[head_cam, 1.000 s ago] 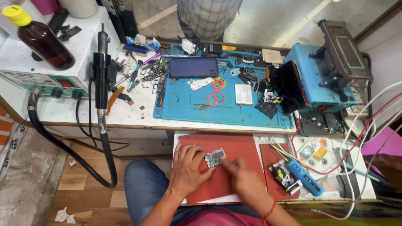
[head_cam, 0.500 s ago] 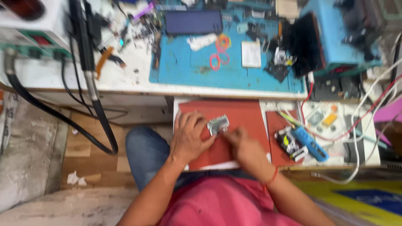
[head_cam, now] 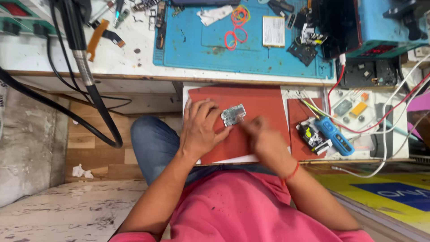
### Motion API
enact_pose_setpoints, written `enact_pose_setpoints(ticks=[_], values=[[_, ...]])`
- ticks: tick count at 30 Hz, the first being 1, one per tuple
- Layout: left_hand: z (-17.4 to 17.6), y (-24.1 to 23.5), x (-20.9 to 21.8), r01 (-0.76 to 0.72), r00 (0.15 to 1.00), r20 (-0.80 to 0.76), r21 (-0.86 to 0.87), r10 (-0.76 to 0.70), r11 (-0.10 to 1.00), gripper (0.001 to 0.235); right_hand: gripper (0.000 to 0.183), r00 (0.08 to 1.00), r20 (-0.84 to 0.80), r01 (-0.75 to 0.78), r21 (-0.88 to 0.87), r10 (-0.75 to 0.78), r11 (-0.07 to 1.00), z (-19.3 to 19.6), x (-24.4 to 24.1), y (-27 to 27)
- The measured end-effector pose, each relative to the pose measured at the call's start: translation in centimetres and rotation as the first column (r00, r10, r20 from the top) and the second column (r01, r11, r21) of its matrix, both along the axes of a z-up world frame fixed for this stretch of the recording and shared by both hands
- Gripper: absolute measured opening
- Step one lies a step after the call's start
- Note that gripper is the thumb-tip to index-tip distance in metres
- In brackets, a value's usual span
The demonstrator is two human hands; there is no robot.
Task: The person cleans a small electronic component on a red mat using a toothbrush and a hot air gun. They repeatedly scrub the component with the toothbrush and then use the hot air gun to blow away debris.
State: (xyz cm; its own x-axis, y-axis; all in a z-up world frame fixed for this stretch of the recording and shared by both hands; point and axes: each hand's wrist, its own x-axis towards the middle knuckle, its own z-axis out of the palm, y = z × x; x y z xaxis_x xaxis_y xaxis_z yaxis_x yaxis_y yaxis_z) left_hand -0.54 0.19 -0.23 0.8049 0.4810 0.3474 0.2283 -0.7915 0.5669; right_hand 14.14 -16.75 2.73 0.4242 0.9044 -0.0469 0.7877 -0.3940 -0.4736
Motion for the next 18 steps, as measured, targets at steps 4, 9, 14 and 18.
enact_pose_setpoints(ticks=[4, 9, 14, 18], values=[[-0.1, 0.0, 0.3, -0.013, 0.999, 0.033, 0.023, 0.012, 1.000, 0.052, 0.058, 0.998, 0.030, -0.061, 0.034, 0.060, 0.998, -0.2, 0.7, 0.1], [-0.9, -0.5, -0.2, 0.019, 1.000, 0.015, 0.000, -0.019, 1.000, 0.052, 0.054, 0.999, 0.052, 0.011, -0.013, -0.010, 1.000, 0.3, -0.5, -0.4], [-0.3, 0.3, -0.2, 0.014, 0.999, 0.046, 0.023, -0.015, 1.000, 0.052, 0.056, 0.999, 0.002, -0.053, -0.009, 0.053, 0.999, 1.2, -0.6, 1.2], [-0.9, -0.8, -0.4, 0.015, 0.999, 0.042, -0.017, -0.014, 1.000, 0.051, 0.056, 0.997, 0.025, -0.072, -0.031, 0.073, 0.997, 0.4, -0.3, -0.3]])
